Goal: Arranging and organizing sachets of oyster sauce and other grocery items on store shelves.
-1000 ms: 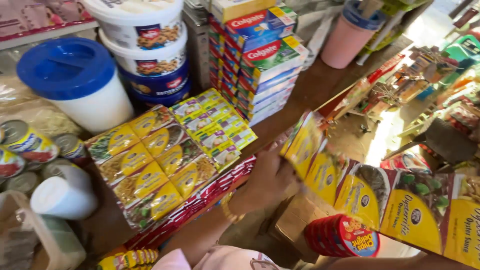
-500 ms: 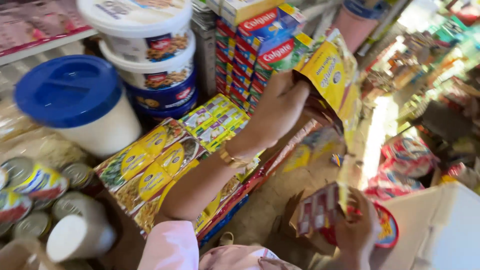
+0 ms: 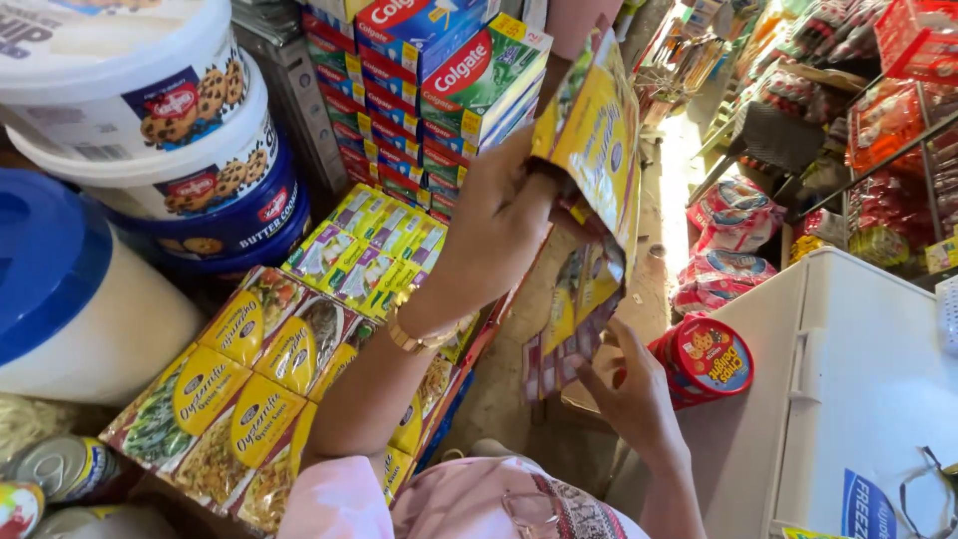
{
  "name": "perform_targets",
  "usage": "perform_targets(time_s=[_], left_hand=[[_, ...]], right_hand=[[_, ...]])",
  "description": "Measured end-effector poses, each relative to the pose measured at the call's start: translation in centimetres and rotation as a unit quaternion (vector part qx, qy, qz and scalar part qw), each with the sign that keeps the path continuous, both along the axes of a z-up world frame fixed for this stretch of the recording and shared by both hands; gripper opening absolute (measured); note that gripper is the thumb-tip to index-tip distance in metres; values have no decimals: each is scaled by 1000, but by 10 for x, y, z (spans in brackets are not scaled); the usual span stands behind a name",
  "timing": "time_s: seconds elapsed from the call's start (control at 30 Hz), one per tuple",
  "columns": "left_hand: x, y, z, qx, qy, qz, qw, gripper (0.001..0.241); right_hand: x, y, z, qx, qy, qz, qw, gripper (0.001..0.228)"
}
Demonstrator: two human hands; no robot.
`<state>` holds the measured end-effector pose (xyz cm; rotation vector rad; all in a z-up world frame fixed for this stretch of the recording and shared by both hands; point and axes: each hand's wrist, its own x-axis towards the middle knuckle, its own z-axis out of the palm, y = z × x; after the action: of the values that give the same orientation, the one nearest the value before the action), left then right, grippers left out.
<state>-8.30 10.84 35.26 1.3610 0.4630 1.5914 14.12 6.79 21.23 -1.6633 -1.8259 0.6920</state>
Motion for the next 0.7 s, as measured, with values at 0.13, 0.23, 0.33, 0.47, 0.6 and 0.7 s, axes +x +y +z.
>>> perform_targets(time_s=[0.13,0.23,0.33,0.47,0.6,0.7], left_hand=[[-5,11,-13,58,71,61,994,46],[-9,16,-17,64,87,44,993,49],[-13,15,-12,61,103,15,993,48],[-19,5,-1,112,281,143,943,36],[-30,-1,13,85,361,172,912,27],[-33,12,-1,1,461,200,864,22]], right_hand=[[-20,12,9,233,36,67,969,78],[-41,25,15,321,51,18,946,80],[-53,44,16,395,61,-22,916,67],[-51,66,11,399,186,-48,896,58],[-54,67,46,381,222,-78,894,61],[-46,74,53,518,133,-52,843,58]])
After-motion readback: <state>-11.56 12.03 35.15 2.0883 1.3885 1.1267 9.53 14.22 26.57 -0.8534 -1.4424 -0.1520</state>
